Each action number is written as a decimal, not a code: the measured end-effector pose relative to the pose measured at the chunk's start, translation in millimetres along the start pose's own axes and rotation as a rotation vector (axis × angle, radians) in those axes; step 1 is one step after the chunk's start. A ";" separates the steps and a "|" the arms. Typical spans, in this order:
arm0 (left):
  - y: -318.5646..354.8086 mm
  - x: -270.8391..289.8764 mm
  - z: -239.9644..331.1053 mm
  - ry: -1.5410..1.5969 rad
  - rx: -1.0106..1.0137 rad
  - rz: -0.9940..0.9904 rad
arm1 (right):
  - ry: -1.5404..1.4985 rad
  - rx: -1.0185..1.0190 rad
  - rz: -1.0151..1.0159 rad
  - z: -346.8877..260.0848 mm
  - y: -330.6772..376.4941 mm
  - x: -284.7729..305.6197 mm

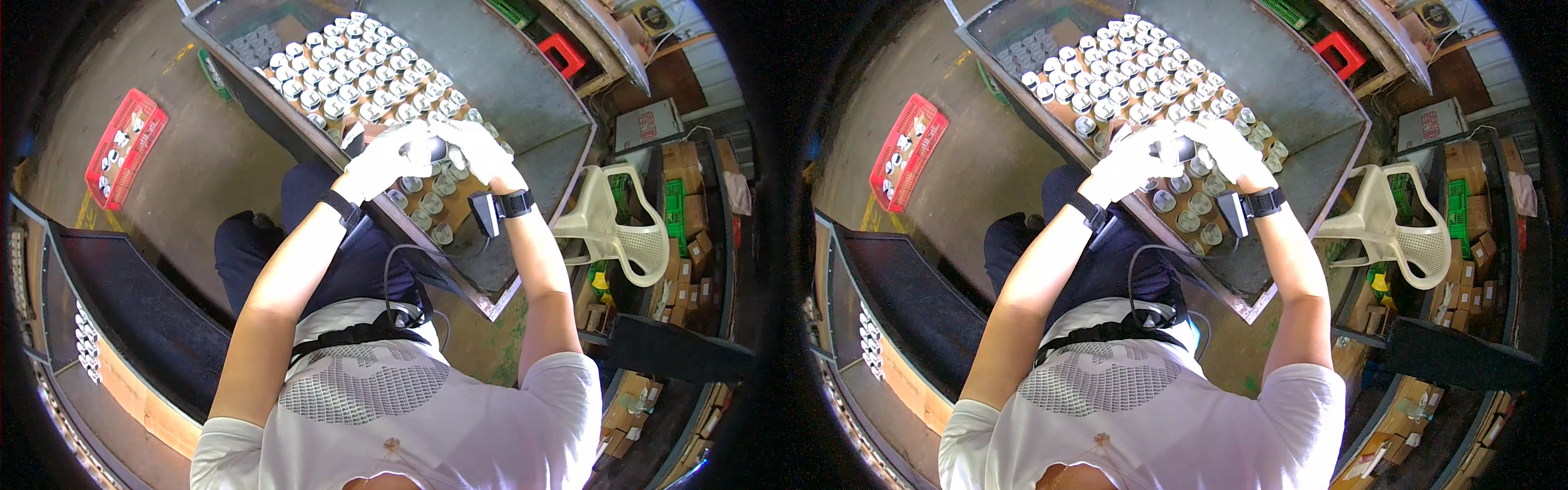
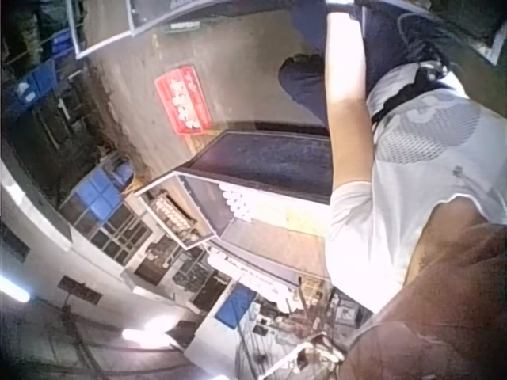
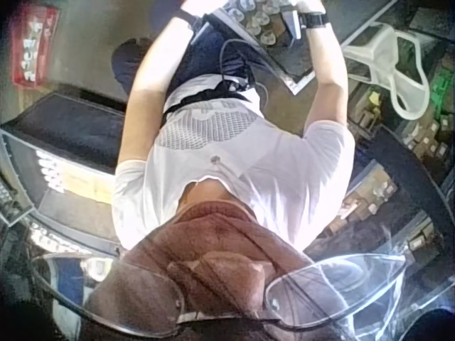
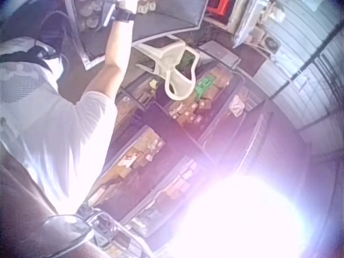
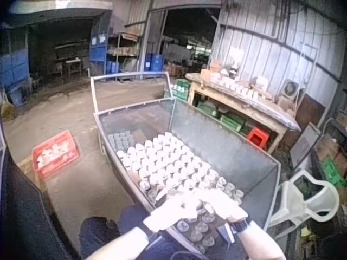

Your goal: The recorder is marking and inspecting metal pistons inside a storage bin using a marker.

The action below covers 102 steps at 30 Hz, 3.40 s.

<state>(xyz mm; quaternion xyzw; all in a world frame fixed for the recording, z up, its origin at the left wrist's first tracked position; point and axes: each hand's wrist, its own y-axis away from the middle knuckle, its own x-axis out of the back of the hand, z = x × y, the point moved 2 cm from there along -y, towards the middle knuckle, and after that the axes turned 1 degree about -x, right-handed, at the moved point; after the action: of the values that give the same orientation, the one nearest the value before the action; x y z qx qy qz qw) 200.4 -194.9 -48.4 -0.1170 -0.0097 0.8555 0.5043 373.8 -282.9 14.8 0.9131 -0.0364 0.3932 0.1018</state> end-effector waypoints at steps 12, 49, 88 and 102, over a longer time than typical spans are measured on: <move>-3.6 15.4 -9.6 -0.330 -0.210 0.054 | 0.096 -0.112 0.141 -111.0 47.6 189.1; 10.1 30.1 -2.5 -1.626 -0.430 -0.043 | 0.601 -0.789 -0.222 332.0 -27.9 -0.5; 1.0 6.8 10.6 -1.336 -0.100 0.238 | 0.295 -0.687 -0.232 267.3 -77.8 127.2; -3.5 8.1 18.3 -1.313 -0.004 0.136 | 0.560 -0.545 0.571 18.4 -77.5 439.5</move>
<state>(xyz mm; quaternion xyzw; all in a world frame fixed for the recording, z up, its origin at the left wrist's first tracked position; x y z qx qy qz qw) 195.8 -184.4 -31.7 0.4279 -0.3095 0.7790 0.3380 700.6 -205.2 309.0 0.6658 -0.3583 0.6122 0.2314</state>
